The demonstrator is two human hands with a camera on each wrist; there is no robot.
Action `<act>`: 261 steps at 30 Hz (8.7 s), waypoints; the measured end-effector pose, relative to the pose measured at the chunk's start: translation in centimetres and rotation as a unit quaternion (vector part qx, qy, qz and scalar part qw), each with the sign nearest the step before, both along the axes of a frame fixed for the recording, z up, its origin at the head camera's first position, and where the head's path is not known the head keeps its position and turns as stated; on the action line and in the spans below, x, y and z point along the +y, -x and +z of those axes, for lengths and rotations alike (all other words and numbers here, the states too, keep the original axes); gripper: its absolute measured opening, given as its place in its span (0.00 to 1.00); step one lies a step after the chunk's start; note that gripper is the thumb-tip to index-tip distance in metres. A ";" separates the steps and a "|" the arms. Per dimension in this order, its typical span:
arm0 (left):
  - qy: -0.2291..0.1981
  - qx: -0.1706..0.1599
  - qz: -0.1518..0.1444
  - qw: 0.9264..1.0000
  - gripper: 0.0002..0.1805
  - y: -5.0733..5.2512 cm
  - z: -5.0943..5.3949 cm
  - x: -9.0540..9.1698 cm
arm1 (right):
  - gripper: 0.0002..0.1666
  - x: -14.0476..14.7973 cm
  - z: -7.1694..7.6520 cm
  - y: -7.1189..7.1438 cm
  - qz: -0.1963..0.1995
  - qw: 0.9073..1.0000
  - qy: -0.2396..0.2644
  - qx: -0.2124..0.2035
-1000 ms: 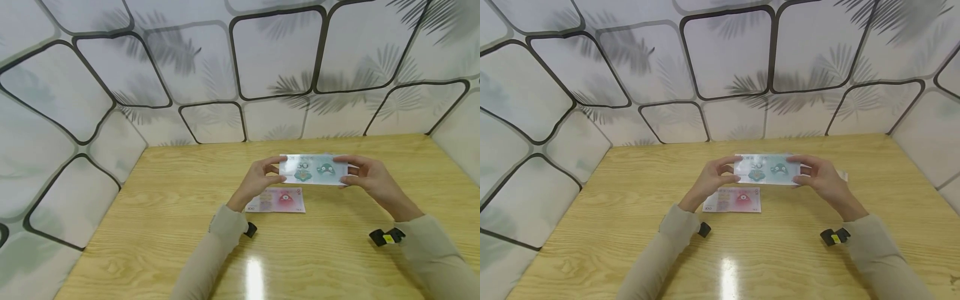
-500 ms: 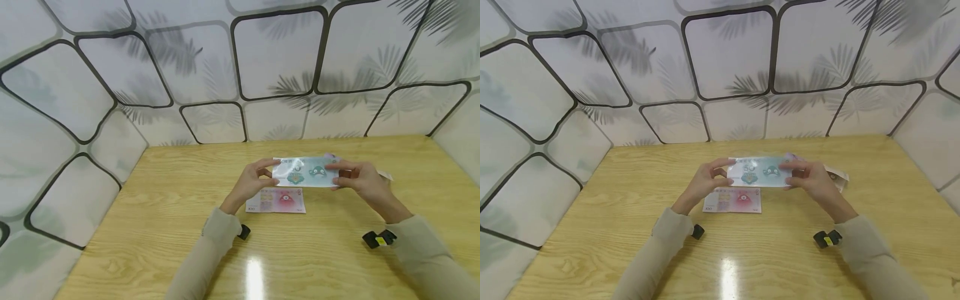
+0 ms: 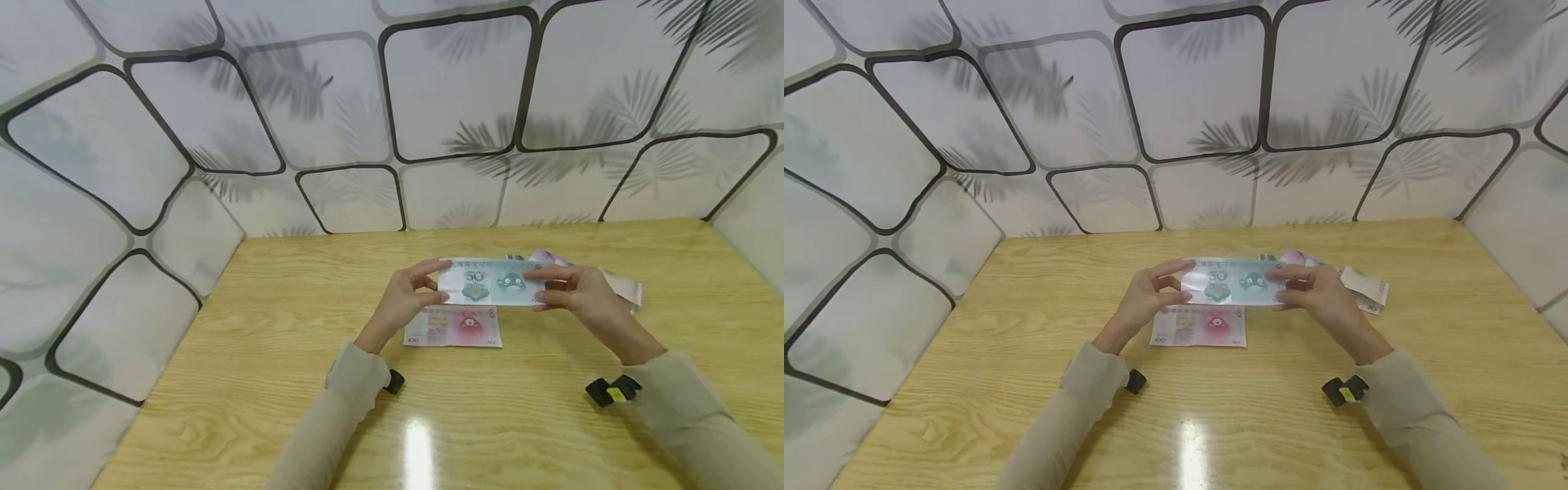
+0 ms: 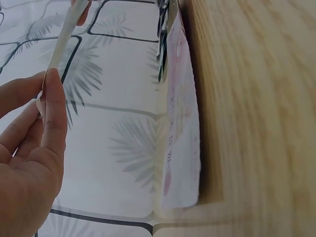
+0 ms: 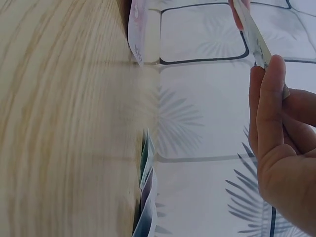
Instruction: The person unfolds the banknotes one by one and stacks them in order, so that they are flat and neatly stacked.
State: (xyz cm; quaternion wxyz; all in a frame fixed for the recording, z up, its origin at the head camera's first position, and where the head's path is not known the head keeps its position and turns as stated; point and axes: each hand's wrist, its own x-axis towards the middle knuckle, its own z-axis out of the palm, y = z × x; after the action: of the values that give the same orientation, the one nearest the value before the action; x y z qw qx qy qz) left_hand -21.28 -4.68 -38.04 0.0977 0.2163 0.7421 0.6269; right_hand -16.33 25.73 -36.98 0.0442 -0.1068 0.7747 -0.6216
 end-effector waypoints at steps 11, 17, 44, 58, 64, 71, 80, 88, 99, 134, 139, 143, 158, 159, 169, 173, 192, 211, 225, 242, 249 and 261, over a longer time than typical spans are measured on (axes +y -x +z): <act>0.007 -0.028 0.024 0.999 0.25 -0.4 -0.3 -1.2 | 0.19 -1.1 -0.7 0.2 0.002 0.999 0.034 0.002; 0.016 -0.024 0.020 0.999 0.25 -0.7 -0.2 -1.9 | 0.22 -1.7 -0.8 0.1 0.017 1.000 0.020 0.007; 0.076 -0.045 -0.057 0.994 0.27 -0.8 -0.1 -4.8 | 0.27 -2.9 -1.7 0.4 0.109 0.993 0.031 -0.020; 0.116 -0.085 -0.072 0.987 0.28 -0.3 -0.2 -5.0 | 0.25 -2.6 -2.1 0.8 0.164 0.986 0.006 -0.009; 0.138 -0.094 -0.095 0.981 0.28 -0.1 -0.8 -5.1 | 0.26 -2.6 -2.6 1.2 0.199 0.980 0.017 -0.013; 0.144 -0.102 -0.099 0.979 0.29 -0.2 -0.7 -5.2 | 0.26 -2.7 -2.5 1.1 0.193 0.981 -0.004 -0.015; 0.140 -0.120 -0.124 0.975 0.30 -0.2 -0.6 -5.7 | 0.29 -2.8 -2.5 0.9 0.181 0.982 -0.009 -0.056; 0.158 -0.121 -0.113 0.973 0.29 -0.2 0.0 -6.3 | 0.30 -2.8 -2.4 0.9 0.189 0.979 0.002 -0.073; 0.197 -0.114 -0.129 0.965 0.25 -0.1 0.5 -6.8 | 0.29 -1.4 -2.1 0.6 0.176 0.982 -0.032 -0.062; 0.115 -0.049 -0.104 0.987 0.23 1.9 2.3 -0.9 | 0.15 9.4 1.3 -0.1 -0.021 0.994 -0.103 -0.028; 0.111 -0.048 -0.111 0.986 0.23 2.0 2.3 -0.1 | 0.17 10.4 1.4 -0.4 -0.038 0.993 -0.097 -0.045; 0.107 -0.044 -0.118 0.986 0.23 2.1 2.3 0.7 | 0.19 11.1 1.3 -0.8 -0.059 0.993 -0.093 -0.032; 0.081 -0.057 -0.147 0.984 0.22 2.7 2.2 4.0 | 0.23 14.1 0.3 -1.0 -0.061 0.997 0.048 -0.029; 0.081 -0.057 -0.148 0.984 0.22 2.7 2.2 4.3 | 0.23 14.3 0.2 -1.0 -0.058 0.996 0.061 -0.028; 0.067 -0.065 -0.157 0.983 0.22 2.8 2.3 6.7 | 0.24 16.0 -0.7 -1.2 -0.036 0.991 0.130 -0.020; 0.061 -0.065 -0.166 0.982 0.21 2.8 1.9 7.7 | 0.24 16.7 -1.3 -1.2 -0.042 0.991 0.120 -0.029; 0.034 -0.085 -0.158 0.983 0.21 3.0 0.3 12.2 | 0.23 17.6 -2.6 -1.1 -0.059 0.990 0.087 -0.097; 0.040 -0.087 -0.157 0.983 0.22 3.7 -0.5 16.9 | 0.13 17.4 -3.4 -0.4 -0.053 0.984 0.083 -0.149; 0.051 -0.094 -0.158 0.982 0.25 3.7 -0.6 20.6 | 0.39 16.8 -3.1 0.3 -0.070 0.981 0.047 -0.177; 0.063 -0.078 -0.158 0.982 0.23 3.8 -0.7 22.7 | 0.17 16.3 -3.1 0.4 -0.050 0.972 0.150 -0.175; 0.104 -0.031 -0.134 0.985 0.21 3.8 -1.2 23.2 | 0.10 16.1 -2.9 0.6 -0.063 0.973 0.134 -0.177; 0.051 -0.005 0.006 0.999 0.06 3.2 -0.9 23.7 | 0.36 15.3 -2.8 0.8 -0.047 0.986 -0.044 -0.155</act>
State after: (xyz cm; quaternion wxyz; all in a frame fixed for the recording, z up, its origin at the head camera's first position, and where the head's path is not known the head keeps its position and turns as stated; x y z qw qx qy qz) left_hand -24.52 19.02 -38.94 0.1091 0.2033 0.7740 0.5897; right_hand -17.15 40.98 -39.79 0.1388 0.0292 0.7891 -0.5976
